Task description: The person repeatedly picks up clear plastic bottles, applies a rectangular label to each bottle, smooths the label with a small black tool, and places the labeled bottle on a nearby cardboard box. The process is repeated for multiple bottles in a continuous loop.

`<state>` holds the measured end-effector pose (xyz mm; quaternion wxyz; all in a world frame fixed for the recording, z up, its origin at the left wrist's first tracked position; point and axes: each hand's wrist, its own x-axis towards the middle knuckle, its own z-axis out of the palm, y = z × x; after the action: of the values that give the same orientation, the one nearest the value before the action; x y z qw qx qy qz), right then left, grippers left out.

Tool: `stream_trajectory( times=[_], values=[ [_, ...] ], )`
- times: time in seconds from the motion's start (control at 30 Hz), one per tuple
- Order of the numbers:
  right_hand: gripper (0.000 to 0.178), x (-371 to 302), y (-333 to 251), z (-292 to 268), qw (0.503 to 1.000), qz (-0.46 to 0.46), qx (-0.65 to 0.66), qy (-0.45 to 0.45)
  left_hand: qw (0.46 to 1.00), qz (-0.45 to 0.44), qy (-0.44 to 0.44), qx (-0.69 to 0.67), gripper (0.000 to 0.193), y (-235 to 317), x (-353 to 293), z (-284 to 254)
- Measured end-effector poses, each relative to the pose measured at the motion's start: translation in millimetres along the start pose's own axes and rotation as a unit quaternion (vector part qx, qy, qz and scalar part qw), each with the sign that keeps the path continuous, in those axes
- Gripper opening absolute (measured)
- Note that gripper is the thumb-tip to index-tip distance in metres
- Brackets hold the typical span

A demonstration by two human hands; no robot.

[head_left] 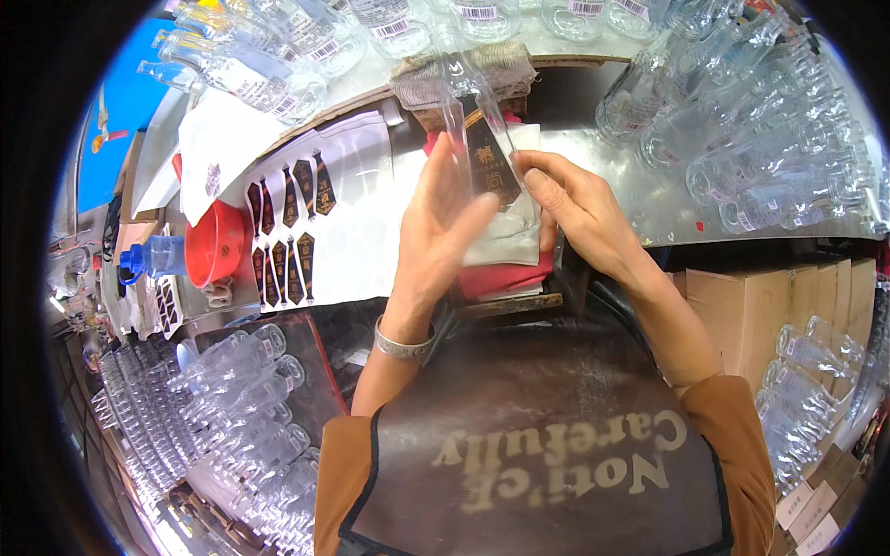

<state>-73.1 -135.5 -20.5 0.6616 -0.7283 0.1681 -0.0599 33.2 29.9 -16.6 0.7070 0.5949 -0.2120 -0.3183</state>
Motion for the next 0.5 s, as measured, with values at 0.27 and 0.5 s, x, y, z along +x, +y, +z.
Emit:
stream_trajectory(
  times=[0.27,0.5],
  values=[
    [0.051,2.0,-5.1,4.5,1.0,-0.001,0.012,0.002,1.0,-0.007,-0.014,-0.012,0.08,-4.3,-0.5,-8.1],
    [0.05,0.7,-6.3,5.4,1.0,0.006,0.007,0.006,0.999,-0.009,-0.023,-0.026,0.08,-5.3,-0.2,-10.1]
  ],
)
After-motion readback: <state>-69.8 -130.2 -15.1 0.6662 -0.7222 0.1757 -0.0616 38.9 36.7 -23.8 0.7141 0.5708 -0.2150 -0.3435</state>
